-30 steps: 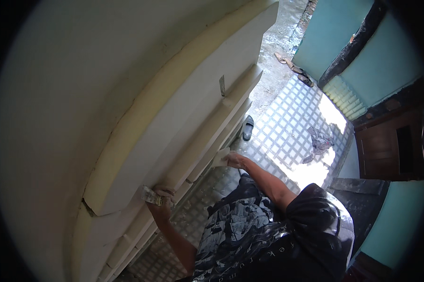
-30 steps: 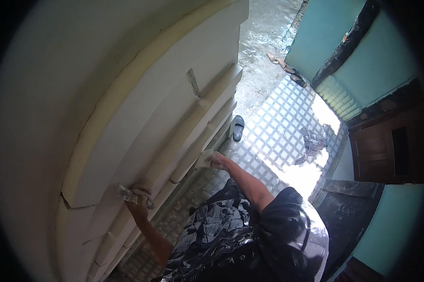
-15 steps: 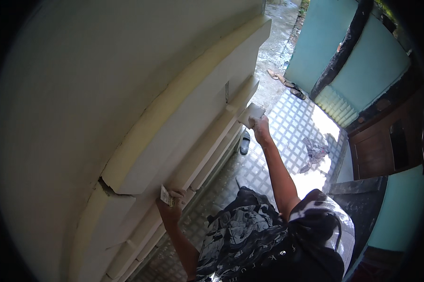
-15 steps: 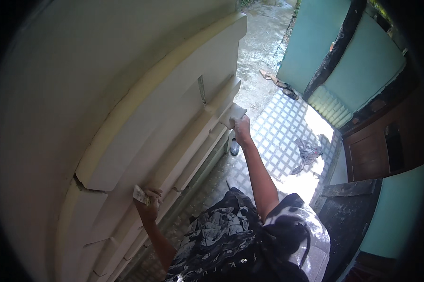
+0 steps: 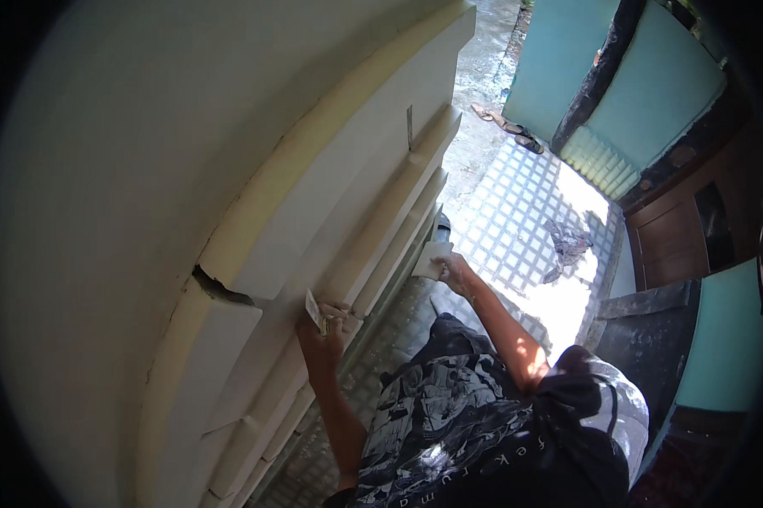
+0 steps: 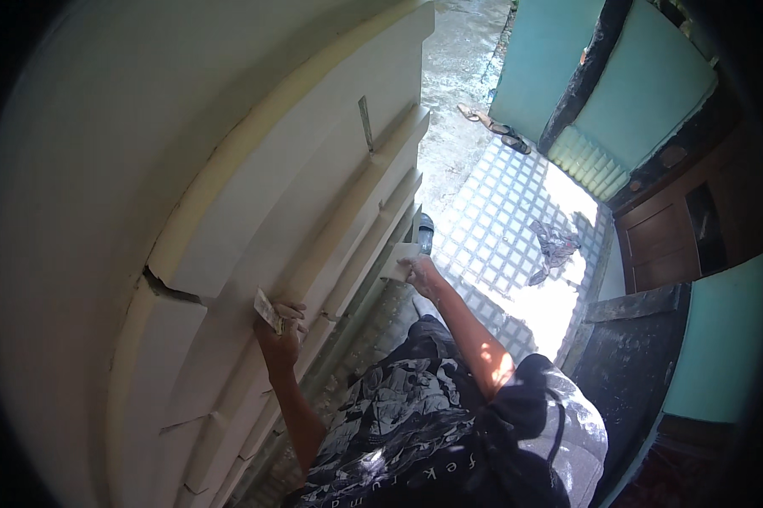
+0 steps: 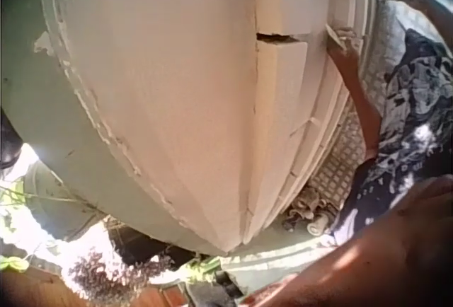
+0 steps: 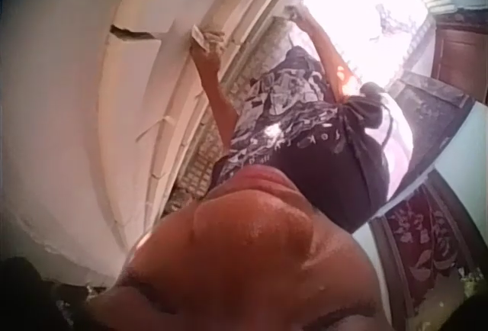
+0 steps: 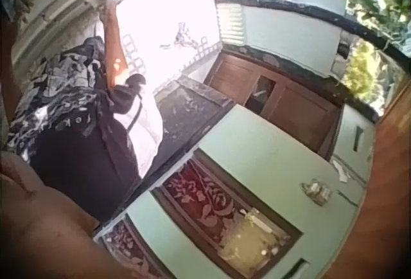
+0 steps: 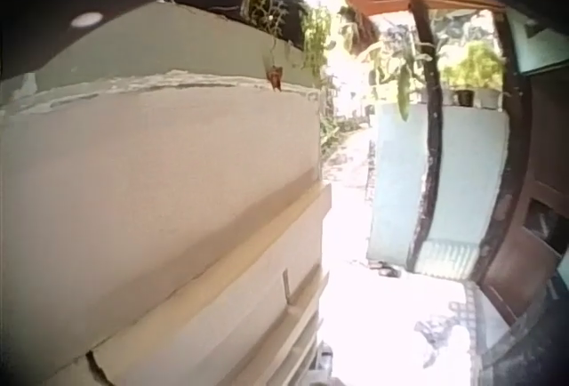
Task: Applying putty to cracks and gaps in a textured exterior wall using a putty knife scraper.
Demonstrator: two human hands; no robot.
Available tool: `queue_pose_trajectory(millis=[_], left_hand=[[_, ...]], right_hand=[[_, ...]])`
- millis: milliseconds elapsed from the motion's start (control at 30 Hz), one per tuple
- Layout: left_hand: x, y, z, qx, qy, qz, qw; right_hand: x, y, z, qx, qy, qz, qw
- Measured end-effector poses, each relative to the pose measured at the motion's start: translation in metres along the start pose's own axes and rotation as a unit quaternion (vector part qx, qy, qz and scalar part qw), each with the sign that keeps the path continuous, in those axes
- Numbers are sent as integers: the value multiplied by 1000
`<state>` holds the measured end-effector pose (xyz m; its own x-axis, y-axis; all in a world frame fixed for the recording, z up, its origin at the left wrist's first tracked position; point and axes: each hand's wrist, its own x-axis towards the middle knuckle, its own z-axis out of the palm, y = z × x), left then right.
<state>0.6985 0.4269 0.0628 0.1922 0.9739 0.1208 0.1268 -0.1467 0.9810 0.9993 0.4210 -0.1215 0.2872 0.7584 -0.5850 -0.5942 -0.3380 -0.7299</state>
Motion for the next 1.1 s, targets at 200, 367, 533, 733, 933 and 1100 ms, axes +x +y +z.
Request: queue_pose_trajectory(millis=[200, 367, 533, 733, 933, 1100], left_hand=[[2, -3, -11, 121, -27, 57, 991], [-13, -2, -14, 3, -116, 63, 991], [-82, -33, -23, 50, -144, -48, 987], [-186, -116, -46, -46, -77, -272, 958], [-272, -126, -46, -228, 34, -286, 930], [-370, -104, -46, -255, 13, -381, 889]], right_hand=[[-35, 23, -5, 7, -17, -9, 1000], [-74, 54, -33, 144, -16, 17, 989], [-107, 85, -76, 216, 1, 78, 973], [-141, 84, -107, 261, 36, 11, 965], [-211, 89, -109, 238, -2, -67, 969], [-263, 144, -134, 211, 52, -39, 975]])
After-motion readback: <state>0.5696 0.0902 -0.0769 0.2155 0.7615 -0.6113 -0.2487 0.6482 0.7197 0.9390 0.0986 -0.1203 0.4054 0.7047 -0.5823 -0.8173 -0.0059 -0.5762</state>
